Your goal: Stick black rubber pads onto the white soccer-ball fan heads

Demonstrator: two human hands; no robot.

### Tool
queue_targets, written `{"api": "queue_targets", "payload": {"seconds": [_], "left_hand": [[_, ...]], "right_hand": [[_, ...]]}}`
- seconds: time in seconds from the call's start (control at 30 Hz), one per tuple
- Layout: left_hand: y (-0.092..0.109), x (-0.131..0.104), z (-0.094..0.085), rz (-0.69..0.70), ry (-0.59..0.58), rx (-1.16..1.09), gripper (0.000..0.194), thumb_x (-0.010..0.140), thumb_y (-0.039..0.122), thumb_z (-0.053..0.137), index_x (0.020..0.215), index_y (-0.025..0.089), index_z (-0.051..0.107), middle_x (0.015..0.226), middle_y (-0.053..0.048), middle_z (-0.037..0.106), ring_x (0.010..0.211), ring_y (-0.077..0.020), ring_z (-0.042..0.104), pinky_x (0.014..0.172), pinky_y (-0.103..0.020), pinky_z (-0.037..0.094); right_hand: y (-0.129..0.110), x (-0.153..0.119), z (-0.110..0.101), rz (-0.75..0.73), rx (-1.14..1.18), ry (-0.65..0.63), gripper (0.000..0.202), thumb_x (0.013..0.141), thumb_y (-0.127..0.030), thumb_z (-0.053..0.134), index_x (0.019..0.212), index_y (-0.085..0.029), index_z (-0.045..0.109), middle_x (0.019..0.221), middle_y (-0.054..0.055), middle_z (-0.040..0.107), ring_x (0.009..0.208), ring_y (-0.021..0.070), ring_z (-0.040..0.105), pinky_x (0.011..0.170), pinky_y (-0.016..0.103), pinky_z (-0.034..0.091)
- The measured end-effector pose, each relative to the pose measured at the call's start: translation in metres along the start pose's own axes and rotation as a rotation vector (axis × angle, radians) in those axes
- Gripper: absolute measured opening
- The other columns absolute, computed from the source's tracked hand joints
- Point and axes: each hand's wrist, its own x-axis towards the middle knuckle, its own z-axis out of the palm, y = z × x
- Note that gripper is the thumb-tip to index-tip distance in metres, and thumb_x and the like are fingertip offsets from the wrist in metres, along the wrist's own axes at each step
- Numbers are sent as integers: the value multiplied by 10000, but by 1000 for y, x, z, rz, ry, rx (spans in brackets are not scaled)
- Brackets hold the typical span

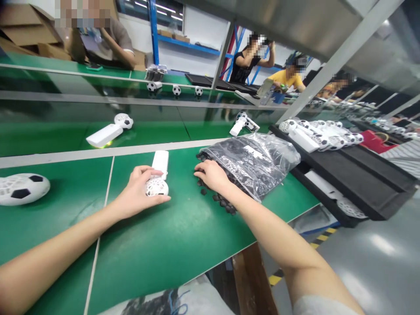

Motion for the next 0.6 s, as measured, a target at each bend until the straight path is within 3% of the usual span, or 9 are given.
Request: {"api": "queue_targets", "payload": {"seconds": [0.13, 0.37, 0.5, 0.6], "left_hand": [[1, 0, -8, 10, -104, -15, 562, 583, 452, 676, 1062, 204, 515, 1060, -54, 350, 1039, -252, 411, 942, -424, 344], [0, 8, -32, 91, -340, -42, 553, 600, 327, 674, 1127, 239, 527, 1017, -30, 428, 919, -205, 491, 825, -341, 404], [-4, 11, -41, 162, -472, -100, 569, 638, 284, 641, 1183, 261, 479, 1119, -33, 431, 928, -195, 500, 779, -302, 418], [-6, 10, -43, 191, -498, -111, 591, 668, 269, 605, 1230, 264, 422, 1202, -39, 406, 958, -193, 498, 789, -294, 418]], "right_hand": [[-1, 1, 1, -36, -73, -67, 179, 810, -240, 521, 913, -167, 647, 903, 80, 598, 878, 185, 546, 802, 301, 419], [8, 19, -3, -31, -35, -212, 96, 715, -190, 610, 809, -172, 613, 799, 29, 601, 685, 133, 559, 645, 230, 432], [7, 16, -4, -49, -67, -196, 84, 716, -183, 600, 799, -178, 585, 753, 24, 595, 674, 148, 546, 606, 241, 411], [-1, 6, -10, -84, -89, -134, 121, 761, -163, 545, 870, -178, 595, 806, 46, 604, 747, 175, 555, 677, 280, 423]]}}
